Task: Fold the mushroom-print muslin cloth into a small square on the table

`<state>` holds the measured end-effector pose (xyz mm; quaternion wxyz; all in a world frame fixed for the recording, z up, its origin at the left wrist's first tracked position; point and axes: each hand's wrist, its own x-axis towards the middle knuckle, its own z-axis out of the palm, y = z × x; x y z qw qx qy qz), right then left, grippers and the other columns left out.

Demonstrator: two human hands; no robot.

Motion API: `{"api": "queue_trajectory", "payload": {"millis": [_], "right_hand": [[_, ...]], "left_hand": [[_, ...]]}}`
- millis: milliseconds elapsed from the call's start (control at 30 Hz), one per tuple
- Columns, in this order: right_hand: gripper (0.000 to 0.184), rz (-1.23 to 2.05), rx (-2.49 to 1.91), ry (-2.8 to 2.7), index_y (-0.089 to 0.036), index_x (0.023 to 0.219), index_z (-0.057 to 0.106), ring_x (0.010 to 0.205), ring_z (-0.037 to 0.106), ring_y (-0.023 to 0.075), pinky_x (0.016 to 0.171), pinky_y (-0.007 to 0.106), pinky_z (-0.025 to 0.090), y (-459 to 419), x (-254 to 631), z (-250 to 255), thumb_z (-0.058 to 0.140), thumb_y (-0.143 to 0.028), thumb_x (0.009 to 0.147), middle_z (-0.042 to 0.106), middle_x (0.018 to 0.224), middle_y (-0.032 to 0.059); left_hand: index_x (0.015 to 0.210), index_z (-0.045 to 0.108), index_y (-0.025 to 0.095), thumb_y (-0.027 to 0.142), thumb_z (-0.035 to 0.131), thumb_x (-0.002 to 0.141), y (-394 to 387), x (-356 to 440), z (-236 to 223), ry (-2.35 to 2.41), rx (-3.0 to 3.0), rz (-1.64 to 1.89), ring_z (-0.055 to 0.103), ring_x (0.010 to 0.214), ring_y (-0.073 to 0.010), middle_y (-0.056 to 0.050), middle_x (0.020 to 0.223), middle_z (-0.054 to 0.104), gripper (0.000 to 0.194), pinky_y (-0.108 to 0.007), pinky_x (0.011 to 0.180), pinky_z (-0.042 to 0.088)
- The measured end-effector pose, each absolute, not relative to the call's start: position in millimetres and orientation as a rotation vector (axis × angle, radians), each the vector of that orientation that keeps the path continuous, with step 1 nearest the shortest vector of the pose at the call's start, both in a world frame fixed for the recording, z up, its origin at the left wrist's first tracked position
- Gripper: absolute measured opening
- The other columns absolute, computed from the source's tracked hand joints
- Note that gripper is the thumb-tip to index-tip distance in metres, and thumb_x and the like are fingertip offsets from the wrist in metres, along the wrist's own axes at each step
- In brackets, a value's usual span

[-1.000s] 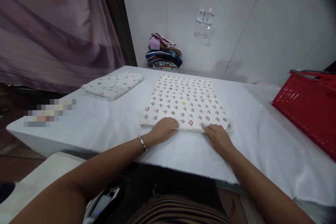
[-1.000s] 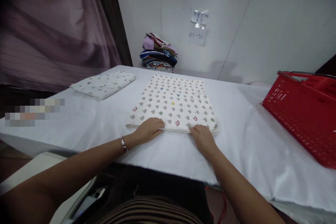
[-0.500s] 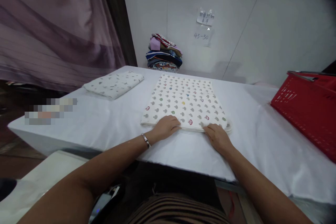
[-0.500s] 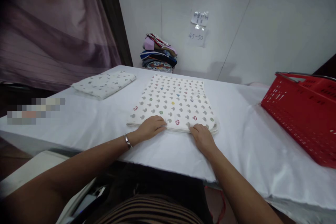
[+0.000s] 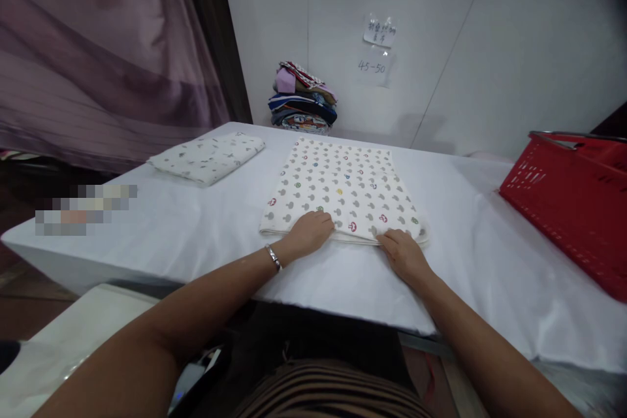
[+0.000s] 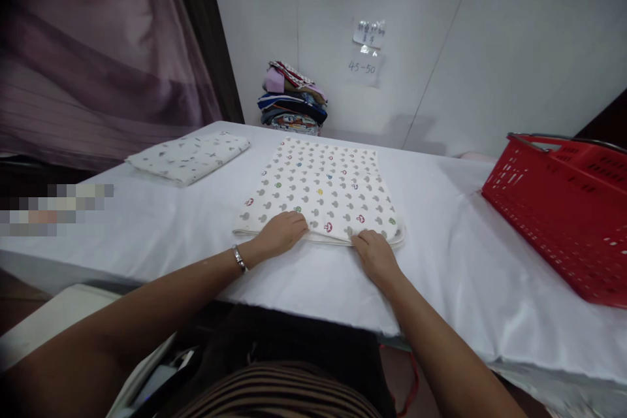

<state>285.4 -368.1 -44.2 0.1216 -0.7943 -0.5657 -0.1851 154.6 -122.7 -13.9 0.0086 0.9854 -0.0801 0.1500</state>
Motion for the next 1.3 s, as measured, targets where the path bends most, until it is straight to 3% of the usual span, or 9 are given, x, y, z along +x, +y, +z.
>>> {"api": "queue_trajectory", "payload": {"millis": [367, 567, 900, 1033, 1300], "right_hand": [[0.030, -0.523, -2.358, -1.633, -0.017, 0.100, 0.064, 0.082, 0.052, 0.0210, 0.069, 0.032, 0.036, -367.9, 282.5, -40.7, 0.034, -0.020, 0.094, 0.061, 0.090, 0.0090], [0.029, -0.528, -2.373, -1.636, -0.018, 0.099, 0.063, 0.082, 0.051, 0.0206, 0.068, 0.031, 0.035, -368.1, 282.7, -40.7, 0.034, -0.021, 0.095, 0.060, 0.091, 0.0086], [0.028, -0.541, -2.342, -1.642, -0.019, 0.099, 0.063, 0.081, 0.051, 0.0204, 0.067, 0.031, 0.035, -367.7, 284.0, -42.0, 0.035, -0.021, 0.095, 0.061, 0.088, 0.0080], [0.027, -0.538, -2.340, -1.642, -0.019, 0.098, 0.063, 0.080, 0.051, 0.0203, 0.067, 0.032, 0.036, -367.6, 283.0, -40.7, 0.036, -0.019, 0.094, 0.060, 0.086, 0.0079], [0.027, -0.525, -2.351, -1.627, -0.018, 0.099, 0.064, 0.081, 0.051, 0.0205, 0.069, 0.032, 0.037, -368.2, 283.6, -42.4, 0.037, -0.018, 0.093, 0.061, 0.089, 0.0086]], "left_hand": [[0.088, 0.060, 0.018, 0.032, 0.038, 0.094, -119.2, 147.7, -19.4, -0.408, 2.970, 0.424, 0.052, 0.086, -0.0158, -0.004, 0.093, 0.060, 0.026, -0.029, 0.075, 0.040], [0.082, 0.060, 0.016, 0.024, 0.030, 0.095, -123.8, 152.7, -14.8, -0.355, 3.060, 0.387, 0.052, 0.080, -0.0152, -0.004, 0.085, 0.060, 0.033, -0.028, 0.072, 0.040], [0.085, 0.056, 0.016, 0.011, 0.036, 0.089, -126.4, 151.4, -17.7, -0.329, 3.210, 0.462, 0.052, 0.076, -0.0152, -0.003, 0.083, 0.060, 0.021, -0.029, 0.065, 0.038], [0.088, 0.056, 0.017, 0.009, 0.036, 0.089, -122.0, 151.4, -26.7, -0.399, 3.165, 0.480, 0.053, 0.082, -0.0152, -0.003, 0.094, 0.061, 0.022, -0.028, 0.065, 0.037], [0.104, 0.059, 0.021, 0.025, 0.033, 0.095, -126.4, 148.0, -22.8, -0.341, 3.012, 0.387, 0.053, 0.097, -0.0179, -0.004, 0.116, 0.058, 0.027, -0.031, 0.076, 0.039]]}}
